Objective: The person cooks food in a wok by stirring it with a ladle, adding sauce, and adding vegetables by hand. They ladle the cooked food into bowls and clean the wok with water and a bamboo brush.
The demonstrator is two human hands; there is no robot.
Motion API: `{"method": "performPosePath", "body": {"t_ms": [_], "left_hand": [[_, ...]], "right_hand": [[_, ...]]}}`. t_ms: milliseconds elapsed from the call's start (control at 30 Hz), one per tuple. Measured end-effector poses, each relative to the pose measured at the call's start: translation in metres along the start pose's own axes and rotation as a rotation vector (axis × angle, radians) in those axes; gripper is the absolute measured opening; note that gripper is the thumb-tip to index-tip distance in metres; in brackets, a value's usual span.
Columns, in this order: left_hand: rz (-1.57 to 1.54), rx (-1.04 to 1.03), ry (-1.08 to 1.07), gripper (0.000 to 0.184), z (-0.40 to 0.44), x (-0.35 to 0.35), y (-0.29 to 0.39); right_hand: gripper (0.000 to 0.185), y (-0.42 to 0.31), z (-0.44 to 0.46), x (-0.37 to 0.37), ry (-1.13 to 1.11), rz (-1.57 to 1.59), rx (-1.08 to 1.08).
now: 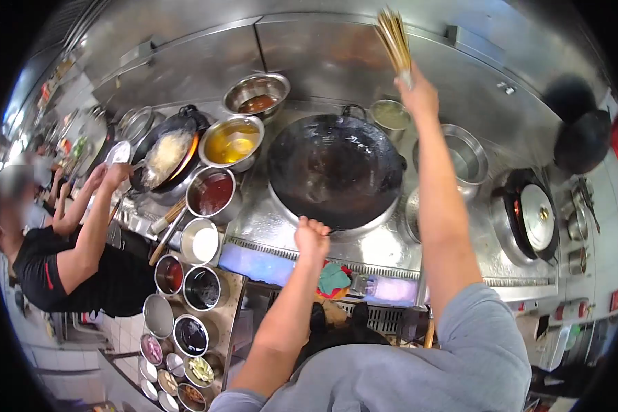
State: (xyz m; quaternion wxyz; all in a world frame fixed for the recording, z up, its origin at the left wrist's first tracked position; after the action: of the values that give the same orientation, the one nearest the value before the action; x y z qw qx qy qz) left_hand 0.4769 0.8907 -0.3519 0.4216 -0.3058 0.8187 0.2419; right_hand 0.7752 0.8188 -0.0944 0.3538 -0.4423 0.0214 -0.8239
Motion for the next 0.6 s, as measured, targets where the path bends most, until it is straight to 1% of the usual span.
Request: {"method": "performPosePath", "body": {"t_ms": [33, 67, 100, 133, 167, 200, 267, 300, 333, 367, 400, 433, 467, 500, 533, 567, 600], "left_hand": [[-0.044, -0.002, 0.006, 0.035, -0.001, 0.002, -0.005], [-0.055, -0.015, 0.007, 0.035, -0.001, -0.002, -0.008], [-0.054, -0.018, 0.028, 0.034, -0.003, -0.005, -0.012], [-0.048, -0.013, 0.055, 0.034, -0.006, -0.004, -0.013], [-0.042, -0.001, 0.045, 0.035, -0.003, -0.002, -0.015], [-0.039, 0.008, 0.047, 0.035, -0.004, -0.002, -0.015], [-0.044, 0.020, 0.102, 0.035, -0.004, -0.005, -0.012], [-0.090, 0.062, 0.047, 0.034, -0.001, 0.002, -0.011], [-0.093, 0.052, 0.024, 0.032, 0.001, 0.005, -0.012], [-0.092, 0.052, 0.029, 0.034, 0.000, -0.001, -0.013], [-0.090, 0.050, 0.037, 0.036, -0.003, -0.003, -0.013], [-0.108, 0.103, 0.017, 0.034, -0.001, 0.003, -0.013], [-0.135, 0.151, -0.005, 0.032, 0.007, 0.009, -0.013], [-0.010, 0.176, -0.016, 0.031, 0.013, 0.017, -0.010], [0.069, 0.289, -0.033, 0.033, 0.003, 0.017, 0.000], [0.282, 0.326, -0.075, 0.032, -0.005, 0.019, 0.009], [0.343, 0.354, 0.044, 0.029, -0.002, 0.045, 0.022]], "right_hand": [[0.058, -0.004, -0.022, -0.028, -0.096, 0.032, -0.054], [0.048, 0.008, -0.047, -0.089, -0.187, -0.072, -0.090], [0.037, -0.005, -0.094, -0.111, -0.387, -0.140, -0.230], [0.034, 0.007, -0.143, -0.175, -0.674, -0.345, -0.038], [0.032, -0.009, -0.202, -0.187, -0.731, -0.314, 0.093], [0.039, -0.032, -0.236, -0.169, -0.862, -0.162, 0.211], [0.052, -0.046, -0.242, -0.088, -0.938, 0.142, 0.552], [0.059, -0.003, -0.220, -0.097, -1.027, 0.256, 0.738], [0.056, 0.014, -0.177, -0.056, -1.317, 0.004, 0.551], [0.050, 0.072, -0.139, -0.080, -1.054, -0.258, 0.788], [0.040, 0.094, -0.102, -0.055, -0.916, -0.667, 0.199], [0.039, 0.105, -0.084, -0.037, -0.511, -0.577, -0.113], [0.048, 0.101, -0.073, -0.004, -0.332, -0.412, -0.289], [0.059, 0.128, -0.065, 0.005, -0.164, -0.147, -0.202], [0.062, 0.137, -0.086, 0.021, -0.170, -0.050, -0.282], [0.066, 0.136, -0.109, 0.037, -0.152, 0.033, -0.377], [0.068, 0.135, -0.143, 0.052, -0.176, -0.053, -0.355]]}}
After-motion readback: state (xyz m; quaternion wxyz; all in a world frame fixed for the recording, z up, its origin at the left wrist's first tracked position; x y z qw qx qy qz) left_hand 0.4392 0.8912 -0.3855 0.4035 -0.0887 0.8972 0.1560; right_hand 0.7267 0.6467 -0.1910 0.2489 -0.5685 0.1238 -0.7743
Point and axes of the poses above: each hand's wrist, its own z-axis towards the middle knuckle, its own x-axis out of the back of the hand, y = z × x, the point moved 3 cm from there along z, towards the middle knuckle, and after that the axes turned 15 degrees about -z, right-handed, at the moved point
